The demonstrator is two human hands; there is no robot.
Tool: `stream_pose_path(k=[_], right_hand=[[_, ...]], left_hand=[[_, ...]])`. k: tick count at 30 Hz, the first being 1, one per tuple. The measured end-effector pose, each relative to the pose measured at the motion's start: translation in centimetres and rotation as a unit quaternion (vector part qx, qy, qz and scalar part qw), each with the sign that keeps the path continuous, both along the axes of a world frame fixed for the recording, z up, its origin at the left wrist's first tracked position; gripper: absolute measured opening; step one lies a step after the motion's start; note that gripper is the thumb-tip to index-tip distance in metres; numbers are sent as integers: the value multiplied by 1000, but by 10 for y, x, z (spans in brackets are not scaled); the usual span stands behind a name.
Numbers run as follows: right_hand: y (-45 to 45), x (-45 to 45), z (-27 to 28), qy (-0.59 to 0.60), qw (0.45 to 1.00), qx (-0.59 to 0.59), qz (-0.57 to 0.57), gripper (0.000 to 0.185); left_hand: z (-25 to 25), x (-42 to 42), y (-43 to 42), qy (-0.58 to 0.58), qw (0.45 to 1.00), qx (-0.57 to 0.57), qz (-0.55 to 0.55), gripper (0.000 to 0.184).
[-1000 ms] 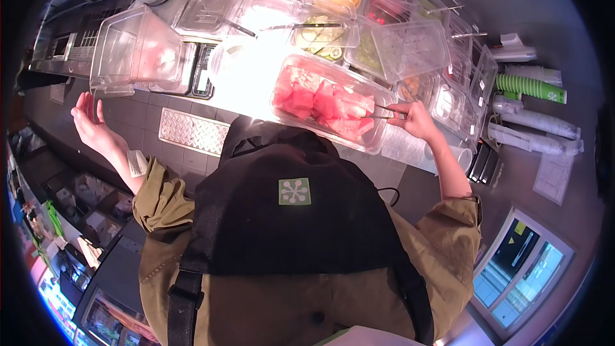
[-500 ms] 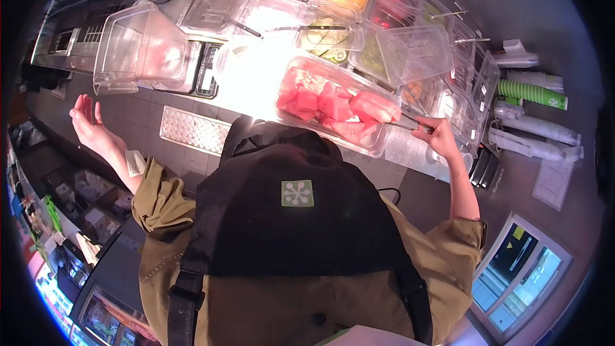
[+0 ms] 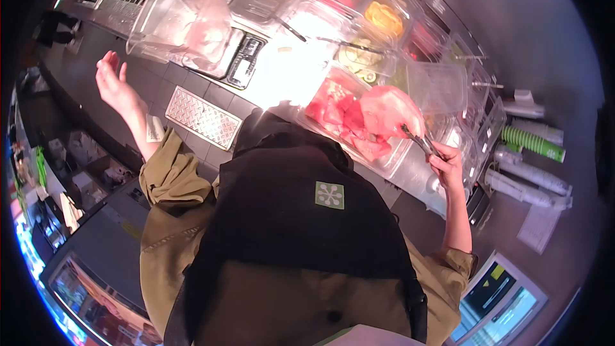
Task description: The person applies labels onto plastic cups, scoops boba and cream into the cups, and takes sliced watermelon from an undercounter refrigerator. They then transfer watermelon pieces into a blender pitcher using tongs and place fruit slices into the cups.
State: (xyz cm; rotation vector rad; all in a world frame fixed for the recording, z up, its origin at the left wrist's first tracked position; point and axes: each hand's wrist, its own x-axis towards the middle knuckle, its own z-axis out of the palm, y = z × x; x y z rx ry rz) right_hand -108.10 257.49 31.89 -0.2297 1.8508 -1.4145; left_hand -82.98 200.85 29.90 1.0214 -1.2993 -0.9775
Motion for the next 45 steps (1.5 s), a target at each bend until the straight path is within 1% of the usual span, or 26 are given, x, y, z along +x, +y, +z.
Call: stream_pose_path(k=[2, 3, 4, 6, 7, 8, 10, 11, 13, 15, 17, 18, 20, 23, 24, 25, 27, 29, 30, 33, 34, 37, 39, 41, 43, 45], right_hand=[[-56, -9, 17, 7, 999, -31, 44, 44], [-86, -13, 23, 35, 997, -35, 62, 46], [-119, -19, 32, 66, 992, -36, 105, 45], [-192, -23, 50, 146, 976, -61, 152, 41], [-224, -26, 60, 149, 974, -43, 163, 38], [-258, -22, 67, 154, 973, -59, 162, 35], [-322, -18, 82, 209, 952, -57, 215, 36], [-350, -15, 91, 218, 944, -47, 242, 34], [-400, -17, 97, 277, 907, 38, 316, 31], [-440, -17, 97, 296, 881, -3, 368, 30], [-475, -16, 100, 400, 797, 74, 446, 33], [-492, -5, 109, 444, 748, 111, 482, 33], [-516, 13, 114, 505, 650, 183, 537, 31], [-527, 19, 124, 532, 615, 227, 536, 36], [-524, 16, 130, 560, 629, 159, 516, 34], [-523, 15, 145, 568, 617, 183, 513, 37], [-514, 23, 166, 580, 648, 161, 467, 42], [-511, 18, 174, 585, 646, 149, 468, 45], [-509, 24, 190, 512, 693, 186, 472, 43], [-496, 20, 176, 597, 673, 122, 419, 43], [-488, -1, 173, 561, 700, 93, 432, 41], [-456, -30, 171, 492, 732, 135, 452, 29], [-450, -32, 145, 506, 650, 262, 504, 28], [-438, -34, 62, 646, 534, 246, 487, 27], [-442, -19, 0, 673, 486, 204, 518, 18], [-448, 2, -28, 698, 452, 164, 530, 12]], left_hand=[[-7, 1, -6, 3, 1000, 5, 11, 36], [-9, 0, -9, -1, 1000, 6, 19, 36], [-16, 1, -16, -9, 1000, 11, 20, 38], [-28, 5, -30, -26, 999, 32, -3, 40], [-31, 6, -34, -28, 999, 41, -14, 41], [-32, 8, -36, -32, 999, 38, -22, 43], [-29, 13, -37, -48, 998, 42, -31, 47], [-28, 17, -37, -44, 997, 54, -35, 44], [-28, 22, -38, -5, 997, 62, -52, 41], [-27, 28, -38, 16, 994, 55, -93, 38], [-36, 34, -45, -25, 989, 39, -138, 42], [-39, 35, -47, -15, 986, 49, -158, 47], [-47, 40, -54, -34, 982, 36, -180, 50], [-46, 45, -57, -37, 981, 50, -182, 51], [-47, 47, -58, -36, 982, 54, -179, 51], [-49, 50, -60, -37, 981, 61, -178, 51], [-56, 61, -64, -42, 980, 74, -180, 51], [-57, 66, -63, -54, 980, 79, -175, 51], [-59, 69, -64, -56, 980, 83, -175, 51], [-60, 71, -66, -60, 979, 85, -174, 52], [-60, 71, -67, -61, 979, 83, -177, 52], [-58, 68, -65, -61, 978, 79, -185, 53], [-57, 68, -64, -61, 977, 73, -192, 53], [-50, 62, -62, -33, 976, 86, -199, 58], [-46, 55, -59, -26, 974, 81, -211, 61], [-44, 48, -60, -37, 972, 55, -225, 63]])
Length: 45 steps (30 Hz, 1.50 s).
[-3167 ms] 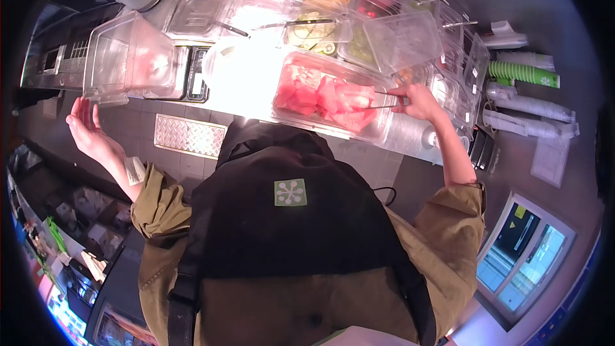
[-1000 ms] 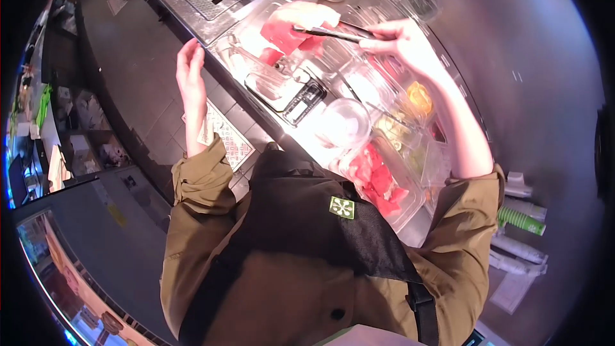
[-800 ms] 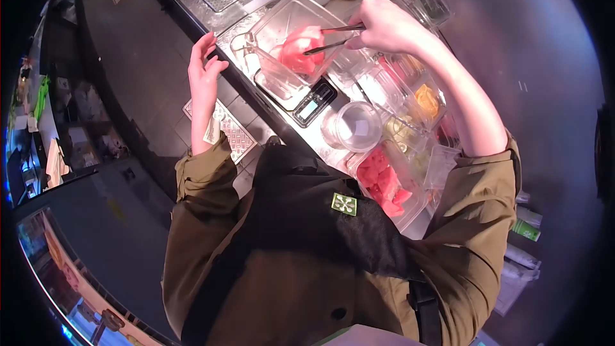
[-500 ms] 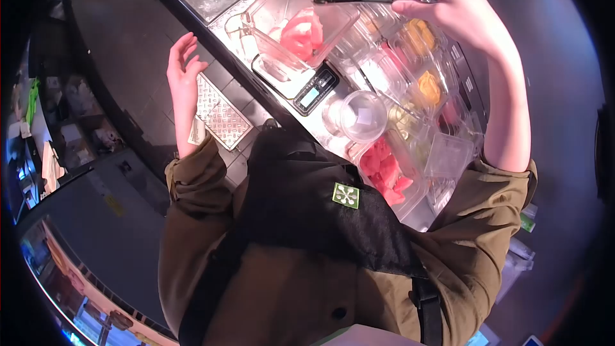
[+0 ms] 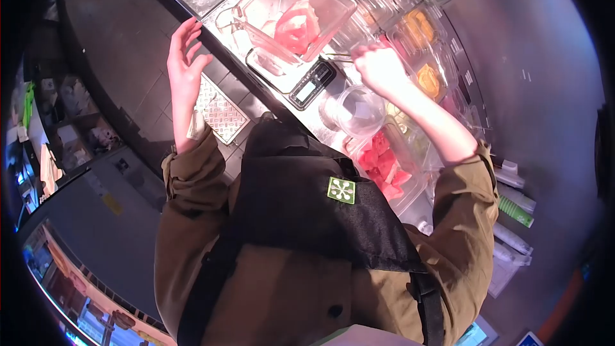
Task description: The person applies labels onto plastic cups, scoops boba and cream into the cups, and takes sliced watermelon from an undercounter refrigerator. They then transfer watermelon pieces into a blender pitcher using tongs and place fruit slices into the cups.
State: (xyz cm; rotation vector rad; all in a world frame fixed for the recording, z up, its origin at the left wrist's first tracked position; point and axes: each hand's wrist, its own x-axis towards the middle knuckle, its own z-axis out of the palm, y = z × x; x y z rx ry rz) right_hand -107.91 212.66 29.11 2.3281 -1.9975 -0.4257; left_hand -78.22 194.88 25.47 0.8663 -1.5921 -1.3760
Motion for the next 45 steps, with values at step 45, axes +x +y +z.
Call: stream_pose_path(k=[45], right_hand=[[-43, -23, -38, -8, 999, 9, 48, 15]], left_hand=[[4, -7, 15, 3, 999, -20, 29, 66]])
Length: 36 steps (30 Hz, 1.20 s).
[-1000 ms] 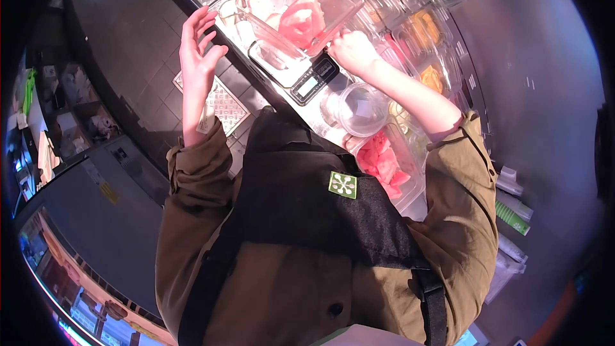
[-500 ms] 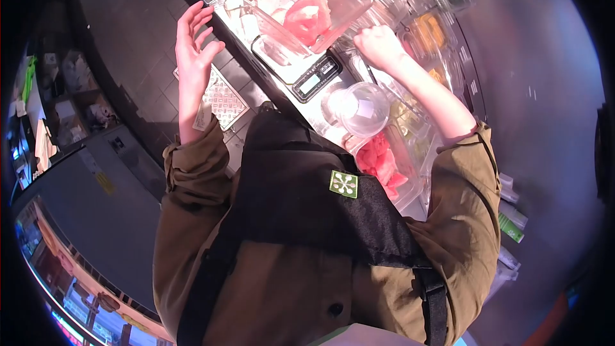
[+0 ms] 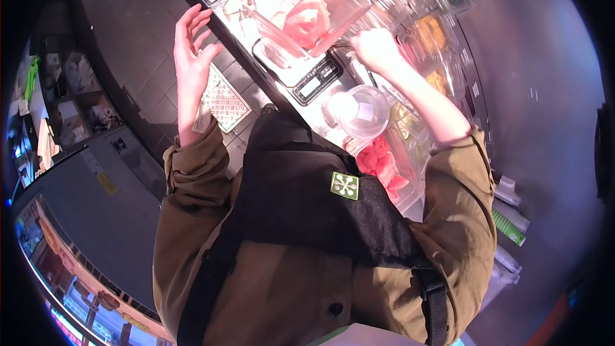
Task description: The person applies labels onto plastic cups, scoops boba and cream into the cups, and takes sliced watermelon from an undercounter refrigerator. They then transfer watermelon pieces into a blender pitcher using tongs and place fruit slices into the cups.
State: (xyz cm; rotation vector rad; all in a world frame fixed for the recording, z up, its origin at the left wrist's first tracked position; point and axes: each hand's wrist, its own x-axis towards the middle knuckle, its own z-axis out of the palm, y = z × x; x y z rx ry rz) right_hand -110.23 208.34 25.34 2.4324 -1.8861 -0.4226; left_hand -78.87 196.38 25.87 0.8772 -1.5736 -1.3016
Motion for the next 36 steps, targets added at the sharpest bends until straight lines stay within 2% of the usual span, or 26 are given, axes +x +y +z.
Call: stream_pose_path(k=[3, 5, 7, 9, 10, 14, 15, 18, 22, 23, 24, 25, 26, 27, 28, 30, 33, 34, 36], right_hand=[[28, -15, 60, 18, 996, -58, -61, 13], [45, -12, 118, -3, 982, -92, -164, 15], [58, -8, 161, -90, 949, -168, -253, 16], [61, 0, 186, -208, 907, -181, -318, 21], [57, 7, 191, -233, 903, -174, -316, 23], [19, 19, 172, -141, 972, -144, -117, 19], [10, 25, 176, -112, 979, -126, -113, 19], [-20, 39, 186, -56, 992, -73, -85, 18], [-51, 66, 159, 15, 1000, 1, 26, 11], [-57, 71, 149, 21, 998, 24, 45, 9], [-60, 69, 133, -16, 995, -29, 95, 8], [-61, 70, 121, -9, 995, -17, 100, 10], [-64, 72, 111, -2, 994, -6, 105, 11], [-65, 73, 102, 5, 994, 6, 110, 13], [-64, 75, 95, -19, 996, -13, 84, 12], [-73, 80, 93, -23, 999, 35, 15, 13], [-89, 91, 62, -29, 989, 127, -76, 15], [-92, 90, 50, -31, 981, 160, -107, 15], [-101, 89, 62, -69, 959, 235, -142, 17]], left_hand=[[4, 3, -2, -1, 1000, -7, -4, 66], [7, 5, -4, -2, 1000, -13, -7, 65], [5, 6, -5, 0, 1000, -14, -9, 65], [4, 6, -7, 4, 1000, -11, -13, 63], [3, 5, -7, 11, 1000, -5, -18, 63], [1, -6, -4, 24, 999, 16, -38, 61], [2, -9, -4, 24, 999, 22, -41, 61], [11, -20, -4, -19, 998, -12, -55, 67], [10, -32, -15, -13, 994, -17, -109, 69], [5, -32, -20, 7, 990, 20, -136, 68], [-3, -33, -27, 26, 985, 57, -163, 67], [-13, -35, -34, 46, 976, 95, -190, 67], [-27, -41, -39, 70, 976, 105, -177, 56], [-35, -42, -41, 69, 978, 91, -177, 54], [-42, -45, -43, 69, 979, 77, -176, 51], [-46, -50, -46, 67, 986, 32, -149, 44], [-38, -42, -41, 17, 982, 116, -148, 42], [-49, -43, -40, 21, 986, 92, -140, 39], [-40, -44, -32, 52, 986, 99, -126, 39]])
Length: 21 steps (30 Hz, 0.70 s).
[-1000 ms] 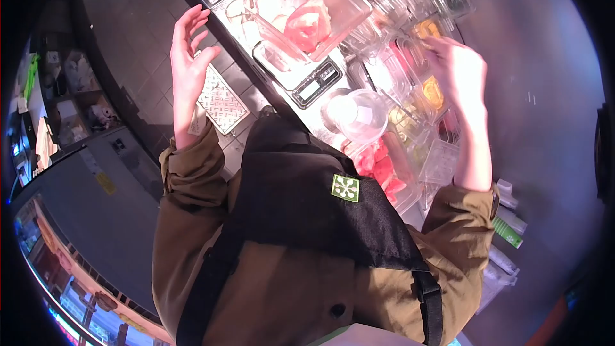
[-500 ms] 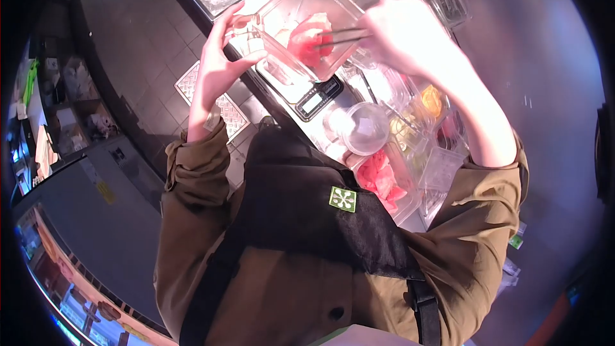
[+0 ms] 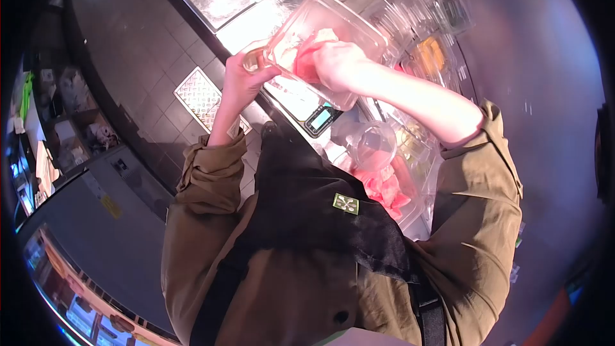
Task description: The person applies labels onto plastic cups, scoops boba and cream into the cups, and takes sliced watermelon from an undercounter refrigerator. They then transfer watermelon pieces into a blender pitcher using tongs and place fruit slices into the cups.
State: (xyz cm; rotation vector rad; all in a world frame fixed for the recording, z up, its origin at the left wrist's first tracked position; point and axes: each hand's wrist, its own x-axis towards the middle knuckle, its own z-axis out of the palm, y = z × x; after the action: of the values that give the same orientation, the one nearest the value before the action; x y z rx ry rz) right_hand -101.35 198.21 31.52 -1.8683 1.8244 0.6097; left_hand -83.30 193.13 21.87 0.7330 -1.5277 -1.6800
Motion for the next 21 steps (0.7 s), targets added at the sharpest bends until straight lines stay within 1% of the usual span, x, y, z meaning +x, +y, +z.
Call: stream_pose_path(k=[1, 2, 5, 8, 10, 11, 14, 17, 20, 21], right_hand=[[-2, -1, 4, -22, 999, 40, -18, 18], [-3, -8, 5, -101, 994, 31, -14, 18], [-3, -1, 64, -84, 996, -12, -34, 21], [-3, -5, 98, 17, 999, -35, -9, 29], [8, -6, 104, 21, 997, -76, 20, 30], [10, -6, 105, 23, 994, -96, 35, 31], [13, -7, 97, 62, 986, -151, 45, 17], [18, -14, 65, 89, 979, -150, 109, 15], [10, -22, 46, 23, 990, -93, 100, 14], [8, -22, 44, 1, 993, -75, 95, 15]], left_hand=[[3, 1, 5, 12, 1000, 9, 10, 39], [1, 3, 5, 4, 1000, 8, 12, 40], [-4, 5, -1, -16, 998, -62, -5, 42], [2, 5, 2, 12, 999, 32, -23, 45], [3, 4, 1, -14, 1000, 23, -14, 46], [3, 4, 1, -26, 999, 18, -10, 47], [-9, 5, -2, -20, 998, -51, -3, 51], [-16, 6, 0, -2, 999, -32, -8, 54], [-1, 6, -5, -106, 993, 22, -41, 52], [-1, 5, -3, -92, 995, -7, -24, 52]])
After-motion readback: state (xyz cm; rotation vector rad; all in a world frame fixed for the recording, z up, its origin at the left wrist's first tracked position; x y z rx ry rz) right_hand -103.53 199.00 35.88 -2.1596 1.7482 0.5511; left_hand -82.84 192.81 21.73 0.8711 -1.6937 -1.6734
